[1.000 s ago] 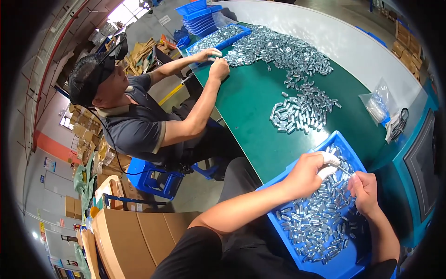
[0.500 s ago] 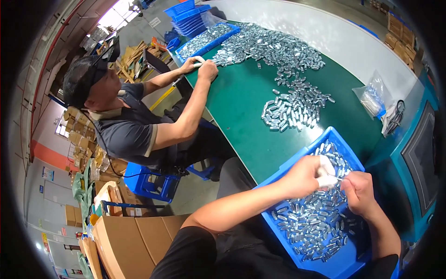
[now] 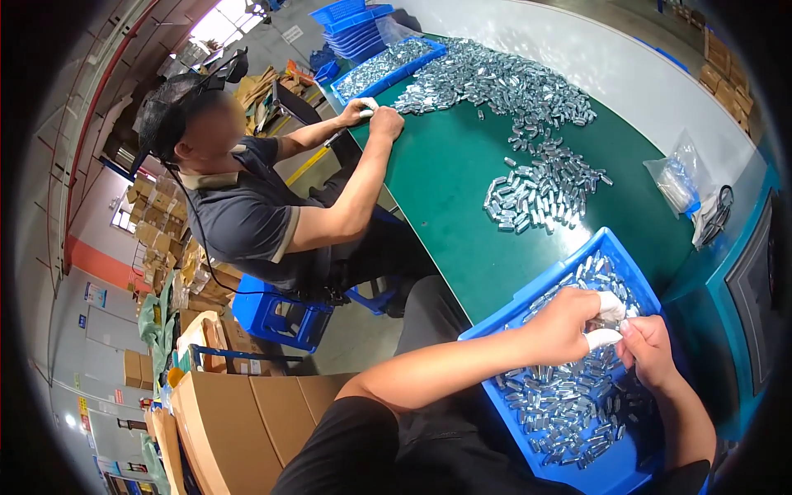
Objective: Inspecting and sorting small metal hardware components into a blue tray at a factory workstation.
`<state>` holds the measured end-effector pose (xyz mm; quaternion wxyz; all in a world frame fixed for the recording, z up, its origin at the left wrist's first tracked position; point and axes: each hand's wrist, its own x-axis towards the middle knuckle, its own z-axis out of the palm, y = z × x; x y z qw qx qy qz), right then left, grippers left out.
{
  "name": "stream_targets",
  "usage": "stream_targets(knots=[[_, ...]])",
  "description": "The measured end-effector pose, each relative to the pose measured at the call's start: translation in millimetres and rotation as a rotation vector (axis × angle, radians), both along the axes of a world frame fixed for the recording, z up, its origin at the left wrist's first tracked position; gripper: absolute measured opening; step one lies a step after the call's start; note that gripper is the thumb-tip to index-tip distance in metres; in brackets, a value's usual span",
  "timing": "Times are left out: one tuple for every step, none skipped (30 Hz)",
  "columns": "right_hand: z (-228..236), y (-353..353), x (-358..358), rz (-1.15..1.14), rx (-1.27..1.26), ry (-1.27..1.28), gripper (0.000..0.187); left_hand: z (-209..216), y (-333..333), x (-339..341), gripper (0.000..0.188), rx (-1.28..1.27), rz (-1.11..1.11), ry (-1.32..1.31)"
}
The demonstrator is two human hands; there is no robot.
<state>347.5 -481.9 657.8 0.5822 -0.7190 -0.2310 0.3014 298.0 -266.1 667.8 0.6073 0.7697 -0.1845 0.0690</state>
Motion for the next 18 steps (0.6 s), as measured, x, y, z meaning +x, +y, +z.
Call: stream_targets(knots=[[4,2,-1,0.026,-0.017,-0.034,0.046,-1,1,1,0.014,0.018,0.011,-0.078],[9,4,-1,0.052,-0.034,-0.070,0.045,-3,2,1,0.014,0.019,0.011,-0.080],[11,7,-2,0.053,-0.035,-0.066,0.045,-6,4,2,0.014,0.063,0.011,-0.106],[13,10,-2,0.060,-0.037,-0.213,0.044,-9,6,2,0.014,0.107,0.011,-0.132],[14,12,-2,0.067,-0.038,-0.360,0.043,-11,7,2,0.014,0.108,0.013,-0.129],[16,10,-2,0.065,-0.042,-0.362,0.043,-12,6,1,0.012,0.130,0.048,-0.118],[16,7,-2,0.032,-0.047,-0.465,0.041,-12,5,0,0.011,0.152,0.084,-0.106],[16,4,-2,-0.001,-0.052,-0.567,0.040,-12,8,-1,0.010,0.083,0.151,-0.035],[13,-2,3,-0.037,-0.036,-0.586,0.040,-9,14,1,0.010,0.012,0.212,0.039],[15,-4,3,-0.089,-0.015,-0.506,0.040,-4,18,3,0.010,0.006,0.246,0.021],[17,-6,3,-0.143,0.004,-0.424,0.040,-6,20,2,0.010,0.000,0.277,0.120],[15,-7,5,-0.163,-0.019,-0.418,0.040,-6,18,4,0.010,0.000,0.262,0.096],[11,-8,6,-0.183,0.028,-0.429,0.040,-5,13,5,0.011,-0.010,0.238,0.076],[7,-7,9,-0.205,0.069,-0.439,0.040,-8,14,8,0.012,0.018,0.197,-0.006],[7,-5,13,-0.177,0.063,-0.467,0.039,-13,15,8,0.013,0.014,0.158,0.010],[7,-3,15,-0.173,0.061,-0.398,0.038,-4,15,5,0.015,0.025,0.143,0.095],[12,2,17,-0.163,0.067,-0.375,0.037,-2,19,2,0.015,0.061,0.137,0.102],[16,4,15,-0.171,0.071,-0.381,0.036,2,18,-1,0.015,-0.007,0.115,0.148]])
